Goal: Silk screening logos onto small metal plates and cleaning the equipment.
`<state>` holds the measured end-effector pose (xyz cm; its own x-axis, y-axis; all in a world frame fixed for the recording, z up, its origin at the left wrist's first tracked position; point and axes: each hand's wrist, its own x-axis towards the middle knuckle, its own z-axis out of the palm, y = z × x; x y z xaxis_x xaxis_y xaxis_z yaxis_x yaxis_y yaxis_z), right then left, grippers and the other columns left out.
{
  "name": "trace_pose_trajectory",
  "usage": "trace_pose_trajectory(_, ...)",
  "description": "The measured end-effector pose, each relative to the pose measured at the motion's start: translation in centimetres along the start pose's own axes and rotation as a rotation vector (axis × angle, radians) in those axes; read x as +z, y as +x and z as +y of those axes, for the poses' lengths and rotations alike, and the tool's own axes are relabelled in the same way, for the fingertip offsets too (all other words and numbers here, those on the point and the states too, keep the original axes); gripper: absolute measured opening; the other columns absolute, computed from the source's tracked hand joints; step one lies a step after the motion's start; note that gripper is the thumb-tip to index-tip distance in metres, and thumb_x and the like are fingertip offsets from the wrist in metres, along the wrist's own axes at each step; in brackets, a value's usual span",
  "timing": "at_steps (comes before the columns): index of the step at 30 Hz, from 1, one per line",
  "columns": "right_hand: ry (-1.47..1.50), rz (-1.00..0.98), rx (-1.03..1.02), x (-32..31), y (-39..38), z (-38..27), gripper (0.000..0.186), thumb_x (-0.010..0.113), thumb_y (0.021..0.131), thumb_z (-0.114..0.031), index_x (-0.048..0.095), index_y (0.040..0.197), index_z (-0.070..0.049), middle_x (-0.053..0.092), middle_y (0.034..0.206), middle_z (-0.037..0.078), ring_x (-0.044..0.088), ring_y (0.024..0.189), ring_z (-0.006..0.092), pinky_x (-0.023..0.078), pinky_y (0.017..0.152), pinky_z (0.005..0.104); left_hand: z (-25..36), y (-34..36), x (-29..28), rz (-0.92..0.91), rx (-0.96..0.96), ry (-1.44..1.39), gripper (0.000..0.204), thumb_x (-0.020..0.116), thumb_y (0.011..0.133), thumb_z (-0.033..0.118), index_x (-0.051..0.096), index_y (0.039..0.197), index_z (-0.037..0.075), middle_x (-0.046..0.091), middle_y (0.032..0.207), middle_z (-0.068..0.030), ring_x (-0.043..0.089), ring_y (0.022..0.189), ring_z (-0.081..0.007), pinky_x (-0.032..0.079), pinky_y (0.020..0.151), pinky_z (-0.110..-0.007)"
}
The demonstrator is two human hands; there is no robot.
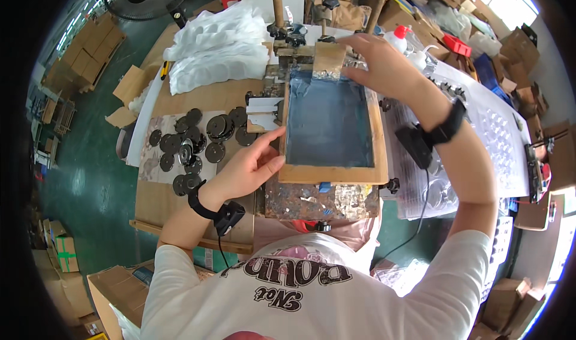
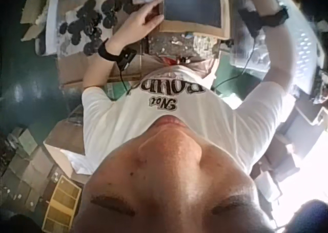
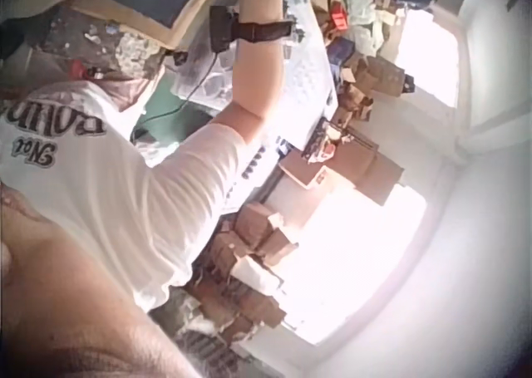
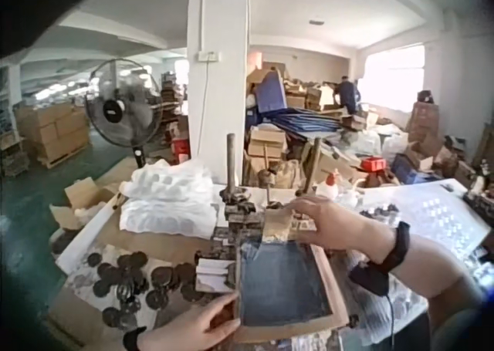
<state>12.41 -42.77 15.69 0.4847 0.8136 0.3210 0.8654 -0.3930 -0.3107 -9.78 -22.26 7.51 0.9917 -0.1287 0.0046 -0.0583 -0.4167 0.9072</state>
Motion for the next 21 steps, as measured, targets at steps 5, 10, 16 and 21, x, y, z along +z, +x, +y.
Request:
trace_pose_trajectory(5,-0.043,0.040,-0.024,3.5,1.3,-0.1,0.032,0.067,0.074,-0.016,0.058,0.103,-0.005,0.057,0.099,0.013,0.056,0.090,0.0316,0.046,0.078,0.0364,-0.1,-0.1,0.4,-0.039,-0.056,0.248,0.058,0.052,0.088,0.020,0.025,0.137,0.006,0.058,0.071,-0.0107,0.056,0.062,-0.0245,0.045,0.059,-0.035)
trace_pose_trajectory(10,-0.140,-0.187,0.017,2.7,1.1,-2.1,0.028,0.067,0.072,-0.015,0.059,0.096,-0.003,0.058,0.093,0.012,0.056,0.087,0.0312,0.046,0.076,0.0373,0.6,0.4,0.2,-0.090,-0.010,0.337,0.061,0.052,0.087,0.021,0.022,0.136,0.001,0.059,0.072,-0.0121,0.057,0.066,-0.0299,0.045,0.060,-0.039)
trace_pose_trajectory(16,-0.069,-0.092,-0.192,3.4,-0.6,-2.6,0.023,0.066,0.070,-0.011,0.060,0.090,-0.003,0.059,0.085,0.011,0.056,0.082,0.0305,0.047,0.072,0.0374,0.9,0.8,0.1,-0.099,0.036,0.372,0.061,0.051,0.087,0.021,0.022,0.136,0.000,0.059,0.075,-0.0126,0.057,0.068,-0.0298,0.045,0.060,-0.040)
trace_pose_trajectory(21,0.030,-0.105,-0.249,2.8,-3.8,-4.8,0.022,0.066,0.068,-0.008,0.061,0.090,-0.004,0.059,0.084,0.011,0.057,0.080,0.0303,0.047,0.072,0.0372,1.0,1.0,0.0,-0.111,0.032,0.393,0.060,0.051,0.087,0.021,0.023,0.135,-0.001,0.059,0.075,-0.0129,0.058,0.068,-0.0301,0.044,0.060,-0.040)
